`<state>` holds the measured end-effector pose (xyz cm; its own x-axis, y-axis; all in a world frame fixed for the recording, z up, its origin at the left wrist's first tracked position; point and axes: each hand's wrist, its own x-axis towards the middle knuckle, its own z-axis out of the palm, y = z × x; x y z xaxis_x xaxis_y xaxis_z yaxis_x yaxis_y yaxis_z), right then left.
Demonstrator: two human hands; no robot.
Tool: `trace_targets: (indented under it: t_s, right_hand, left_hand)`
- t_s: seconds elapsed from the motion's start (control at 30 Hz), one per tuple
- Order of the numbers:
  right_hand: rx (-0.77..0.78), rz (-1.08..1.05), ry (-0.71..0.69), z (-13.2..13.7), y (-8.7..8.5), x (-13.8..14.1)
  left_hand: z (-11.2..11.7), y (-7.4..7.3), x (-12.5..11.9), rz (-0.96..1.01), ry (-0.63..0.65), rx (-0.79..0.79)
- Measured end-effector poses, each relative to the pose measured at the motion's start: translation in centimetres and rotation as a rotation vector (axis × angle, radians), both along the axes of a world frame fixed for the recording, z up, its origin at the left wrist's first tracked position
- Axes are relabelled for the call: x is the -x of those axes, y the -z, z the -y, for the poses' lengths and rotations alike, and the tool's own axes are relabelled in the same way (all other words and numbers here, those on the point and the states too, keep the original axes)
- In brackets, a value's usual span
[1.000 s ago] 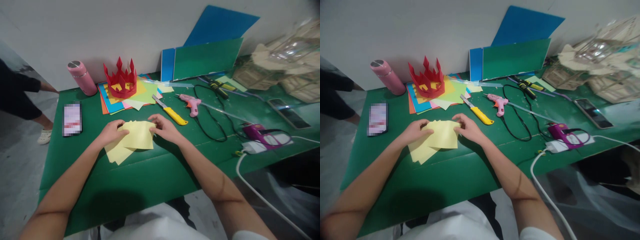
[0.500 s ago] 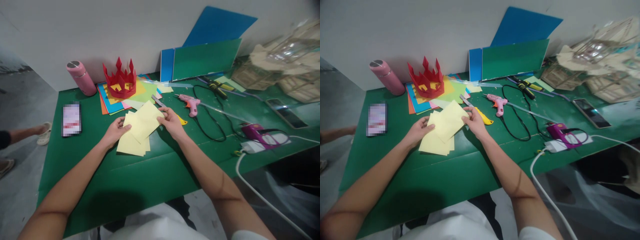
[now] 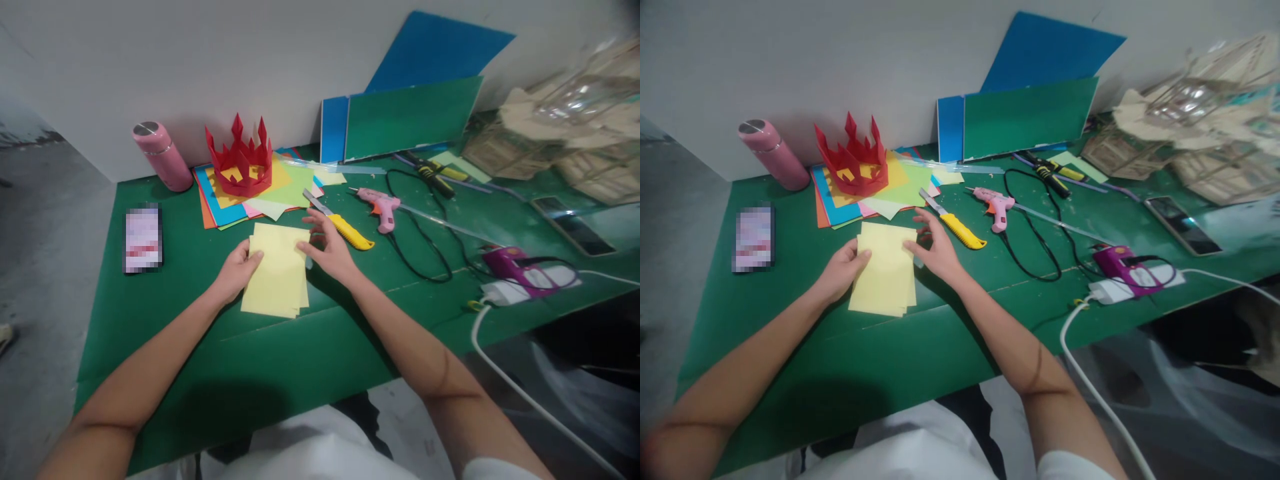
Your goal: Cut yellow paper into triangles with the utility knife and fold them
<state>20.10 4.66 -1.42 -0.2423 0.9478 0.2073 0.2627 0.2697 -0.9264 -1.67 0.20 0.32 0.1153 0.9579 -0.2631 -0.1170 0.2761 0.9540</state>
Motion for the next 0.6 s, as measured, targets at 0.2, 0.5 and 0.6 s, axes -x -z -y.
trace_targets:
  t_s: [0.2,0.5,0.6]
  right_hand:
    - [0.226,-0.094,-0.226,1.2,0.0,1.4]
    - [0.376,-0.209,-0.059,0.4,-0.6,0.5]
    - [0.392,-0.131,-0.029,0.1,-1.1,-0.6]
  left_hand:
    - [0.6,0.1,-1.3,0.153,-0.117,0.017]
    - [0.6,0.6,-1.1,-0.075,-0.092,-0.177]
    - [-0.1,0.9,-0.3,-0.201,-0.067,-0.219]
